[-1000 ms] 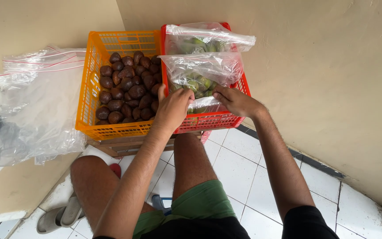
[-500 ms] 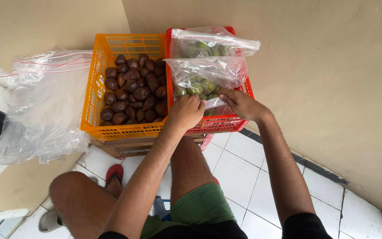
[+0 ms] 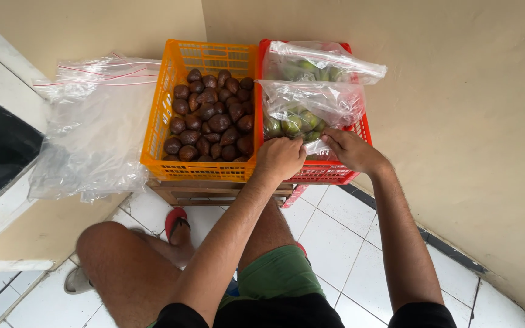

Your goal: The person packs brown, round fruits from an orange crate into a clear plastic bag. They use both hands to transfer the items and then seal the bag. A red crate containing green fruits is visible nearby.

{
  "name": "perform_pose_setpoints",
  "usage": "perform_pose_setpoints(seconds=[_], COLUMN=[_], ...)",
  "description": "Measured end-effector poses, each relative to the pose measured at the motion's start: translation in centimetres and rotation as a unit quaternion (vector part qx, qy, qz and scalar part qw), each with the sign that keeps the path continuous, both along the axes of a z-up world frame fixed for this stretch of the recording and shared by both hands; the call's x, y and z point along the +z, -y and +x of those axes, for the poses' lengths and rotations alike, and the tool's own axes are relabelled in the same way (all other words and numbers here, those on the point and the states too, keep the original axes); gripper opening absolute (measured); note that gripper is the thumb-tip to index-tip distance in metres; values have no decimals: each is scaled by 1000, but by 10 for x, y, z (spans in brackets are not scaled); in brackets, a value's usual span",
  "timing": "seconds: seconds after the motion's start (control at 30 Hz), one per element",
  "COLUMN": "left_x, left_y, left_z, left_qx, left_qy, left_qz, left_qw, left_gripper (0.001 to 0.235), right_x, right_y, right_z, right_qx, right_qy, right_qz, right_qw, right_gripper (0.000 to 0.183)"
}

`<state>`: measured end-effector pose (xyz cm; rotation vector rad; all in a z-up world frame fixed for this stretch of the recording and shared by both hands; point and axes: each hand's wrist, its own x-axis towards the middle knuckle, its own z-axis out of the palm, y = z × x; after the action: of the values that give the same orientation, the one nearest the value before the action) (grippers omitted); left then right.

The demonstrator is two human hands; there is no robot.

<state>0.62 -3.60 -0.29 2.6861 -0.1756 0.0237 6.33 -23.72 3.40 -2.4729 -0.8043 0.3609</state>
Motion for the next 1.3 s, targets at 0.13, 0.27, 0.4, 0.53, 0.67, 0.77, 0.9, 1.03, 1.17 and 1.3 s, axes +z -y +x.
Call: perform_pose_setpoints(seconds=[0.13,0.27,0.4,0.53,0.67,0.77,0.9,1.03,1.17,1.3], left_x=[-5,11,1,-2,-2,-3,-1,-6,-10,-18], left_y=[4,3,3,4,6,7,7,6,6,5], left_z=[4,-5,2,8,7,6,4,5,8,11], left_qx=[18,27,37,33,33,40,42,39,28,35], left_qy=[-6,-28,-42,-45,-45,-35,-35,-31,-36,-13], left_qz=[-1,-4,-1,-1,6,4,6,10,12,15], left_qw=[1000,999,998,998,998,999,998,999,999,999], left_gripper=[45,46,49,49,51,51,52,49,48,44], right_x=[-10,-17,-23,-33,-50,-42,-43,-25,-13,-9], right_y=[-4,-7,-13,-10,-12,-22,-22,-28,-30,-31], right_z=[3,-4,-6,-12,-20,-29,-30,-33,-29,-26], right_qx=[-10,-69,-130,-166,-227,-244,-227,-194,-145,-134], right_qy=[45,129,146,260,334,293,240,213,121,95], right_qz=[-37,-176,-188,-202,-221,-249,-258,-275,-300,-308], right_qw=[998,973,963,929,888,890,908,917,935,937], right_gripper=[40,40,34,39,44,57,67,68,66,68])
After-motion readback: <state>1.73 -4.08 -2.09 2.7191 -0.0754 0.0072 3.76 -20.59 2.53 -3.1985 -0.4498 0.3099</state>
